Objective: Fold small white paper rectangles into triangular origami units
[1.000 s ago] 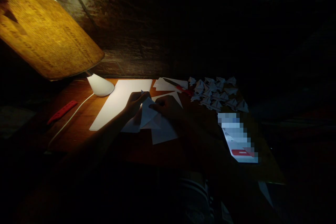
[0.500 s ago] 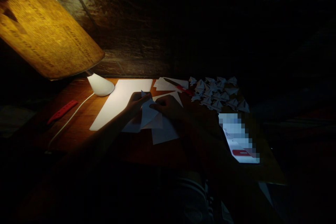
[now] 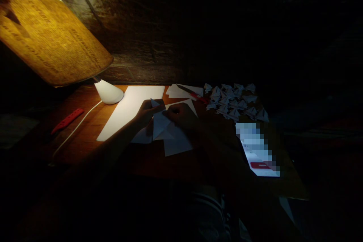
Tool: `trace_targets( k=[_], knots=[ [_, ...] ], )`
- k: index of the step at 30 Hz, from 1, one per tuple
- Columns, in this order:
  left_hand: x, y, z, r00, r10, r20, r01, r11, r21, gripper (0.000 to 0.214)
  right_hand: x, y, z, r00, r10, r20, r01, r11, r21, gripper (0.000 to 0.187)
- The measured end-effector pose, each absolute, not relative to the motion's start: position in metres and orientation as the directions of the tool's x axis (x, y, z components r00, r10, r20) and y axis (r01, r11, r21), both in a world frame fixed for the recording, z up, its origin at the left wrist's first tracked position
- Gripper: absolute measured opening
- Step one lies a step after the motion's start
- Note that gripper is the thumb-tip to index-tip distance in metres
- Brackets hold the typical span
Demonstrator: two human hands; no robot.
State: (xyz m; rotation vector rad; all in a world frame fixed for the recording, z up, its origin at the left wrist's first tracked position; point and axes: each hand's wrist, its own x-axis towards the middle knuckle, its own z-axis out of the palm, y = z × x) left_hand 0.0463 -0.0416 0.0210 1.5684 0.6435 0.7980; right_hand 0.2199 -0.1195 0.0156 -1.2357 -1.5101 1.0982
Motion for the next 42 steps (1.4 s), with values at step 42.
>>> trace_targets(
  k=[42],
  knots=[
    [0.050, -0.032, 0.012, 0.447, 0.892, 0.070, -0.066, -0.045, 0.997, 0.029, 0.215, -0.119, 0.010, 0.181, 0.968, 0.171, 0.190, 0.136, -0.972, 0.025]
  ],
)
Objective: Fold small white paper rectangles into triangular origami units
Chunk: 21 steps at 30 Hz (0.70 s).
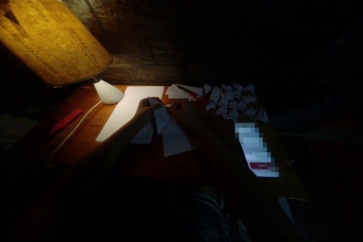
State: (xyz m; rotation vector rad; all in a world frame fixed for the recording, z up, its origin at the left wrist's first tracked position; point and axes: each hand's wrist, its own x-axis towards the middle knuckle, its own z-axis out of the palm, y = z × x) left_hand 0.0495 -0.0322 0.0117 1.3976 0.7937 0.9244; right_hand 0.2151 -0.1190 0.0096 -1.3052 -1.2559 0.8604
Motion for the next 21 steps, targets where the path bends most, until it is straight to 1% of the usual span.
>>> trace_targets(
  k=[4, 7, 13, 17, 21],
  knots=[
    [0.050, -0.034, 0.015, 0.471, 0.879, 0.067, -0.050, -0.049, 0.998, 0.030, 0.215, -0.118, 0.010, 0.164, 0.969, 0.182, 0.196, 0.149, -0.969, 0.024],
    [0.049, -0.034, 0.015, 0.466, 0.881, 0.084, -0.058, -0.064, 0.996, 0.030, 0.214, -0.118, 0.008, 0.184, 0.966, 0.180, 0.202, 0.142, -0.969, 0.025],
    [0.048, -0.033, 0.014, 0.442, 0.894, 0.067, -0.057, -0.046, 0.997, 0.032, 0.210, -0.126, 0.013, 0.165, 0.974, 0.157, 0.154, 0.132, -0.979, 0.023],
    [0.048, -0.033, 0.014, 0.458, 0.887, 0.058, -0.058, -0.035, 0.998, 0.033, 0.209, -0.127, 0.015, 0.178, 0.974, 0.142, 0.150, 0.115, -0.982, 0.027],
    [0.049, -0.035, 0.015, 0.460, 0.886, 0.055, -0.030, -0.047, 0.998, 0.034, 0.213, -0.119, 0.012, 0.205, 0.975, 0.084, 0.106, 0.064, -0.992, 0.031]
  ],
)
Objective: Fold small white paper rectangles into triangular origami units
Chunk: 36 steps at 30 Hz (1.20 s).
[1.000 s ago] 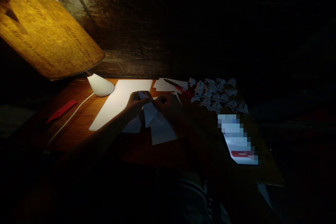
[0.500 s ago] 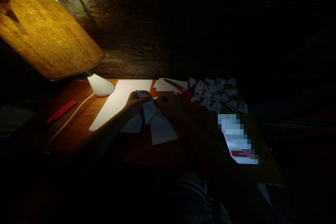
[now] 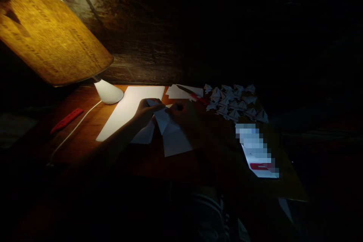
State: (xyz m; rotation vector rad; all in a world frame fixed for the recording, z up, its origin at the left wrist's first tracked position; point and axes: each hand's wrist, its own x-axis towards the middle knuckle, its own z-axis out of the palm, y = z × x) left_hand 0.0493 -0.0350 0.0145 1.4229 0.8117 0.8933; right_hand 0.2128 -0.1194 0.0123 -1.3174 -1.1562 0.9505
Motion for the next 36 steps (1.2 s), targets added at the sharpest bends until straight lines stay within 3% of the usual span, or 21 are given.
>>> trace_targets(
  k=[11, 19, 25, 36],
  knots=[
    [0.048, -0.035, 0.019, 0.520, 0.851, 0.078, -0.036, -0.069, 0.997, 0.028, 0.213, -0.123, 0.013, 0.213, 0.975, 0.055, 0.079, 0.039, -0.996, 0.035],
    [0.049, -0.034, 0.018, 0.441, 0.895, 0.066, -0.060, -0.044, 0.997, 0.029, 0.208, -0.128, 0.018, 0.241, 0.967, 0.077, 0.049, 0.067, -0.997, 0.023],
    [0.049, -0.035, 0.020, 0.415, 0.909, 0.046, -0.049, -0.028, 0.998, 0.028, 0.220, -0.119, 0.010, 0.147, 0.984, 0.097, 0.016, 0.096, -0.995, 0.015],
    [0.049, -0.035, 0.018, 0.449, 0.893, 0.027, -0.050, -0.005, 0.999, 0.029, 0.211, -0.126, 0.019, 0.180, 0.982, 0.059, 0.065, 0.048, -0.997, 0.022]
  ],
)
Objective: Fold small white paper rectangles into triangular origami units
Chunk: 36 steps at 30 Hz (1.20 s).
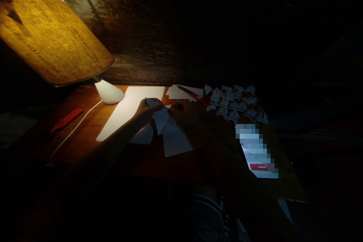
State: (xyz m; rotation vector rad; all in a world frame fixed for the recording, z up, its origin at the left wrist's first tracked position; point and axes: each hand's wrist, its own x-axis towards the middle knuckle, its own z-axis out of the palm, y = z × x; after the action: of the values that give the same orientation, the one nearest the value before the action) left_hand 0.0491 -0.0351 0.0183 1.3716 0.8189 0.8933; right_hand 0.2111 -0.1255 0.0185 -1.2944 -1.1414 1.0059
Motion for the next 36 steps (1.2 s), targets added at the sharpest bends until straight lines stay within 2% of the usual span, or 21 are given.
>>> trace_targets(
  k=[10, 14, 17, 25, 29, 36],
  knots=[
    [0.049, -0.034, 0.016, 0.455, 0.890, -0.023, -0.023, 0.037, 0.999, 0.023, 0.210, -0.130, 0.019, 0.169, 0.984, 0.062, 0.115, 0.043, -0.992, 0.027],
    [0.048, -0.035, 0.017, 0.513, 0.857, -0.054, -0.021, 0.075, 0.997, 0.026, 0.212, -0.125, 0.015, 0.087, 0.988, 0.130, 0.154, 0.115, -0.981, 0.041],
    [0.050, -0.035, 0.016, 0.533, 0.844, -0.062, -0.038, 0.097, 0.995, 0.027, 0.216, -0.118, 0.013, 0.047, 0.991, 0.125, 0.175, 0.115, -0.978, 0.049],
    [0.054, -0.033, 0.010, 0.377, 0.922, -0.091, -0.158, 0.161, 0.974, 0.035, 0.219, -0.120, 0.016, 0.065, 0.998, 0.017, 0.101, 0.011, -0.995, 0.039],
    [0.052, -0.036, 0.015, 0.398, 0.914, -0.080, -0.156, 0.154, 0.976, 0.036, 0.219, -0.119, 0.014, 0.026, 1.000, 0.000, 0.125, -0.003, -0.992, 0.042],
    [0.051, -0.038, 0.014, 0.433, 0.896, -0.101, -0.117, 0.167, 0.979, 0.033, 0.217, -0.115, 0.008, -0.037, 0.996, 0.083, 0.223, 0.089, -0.971, 0.061]
  ],
)
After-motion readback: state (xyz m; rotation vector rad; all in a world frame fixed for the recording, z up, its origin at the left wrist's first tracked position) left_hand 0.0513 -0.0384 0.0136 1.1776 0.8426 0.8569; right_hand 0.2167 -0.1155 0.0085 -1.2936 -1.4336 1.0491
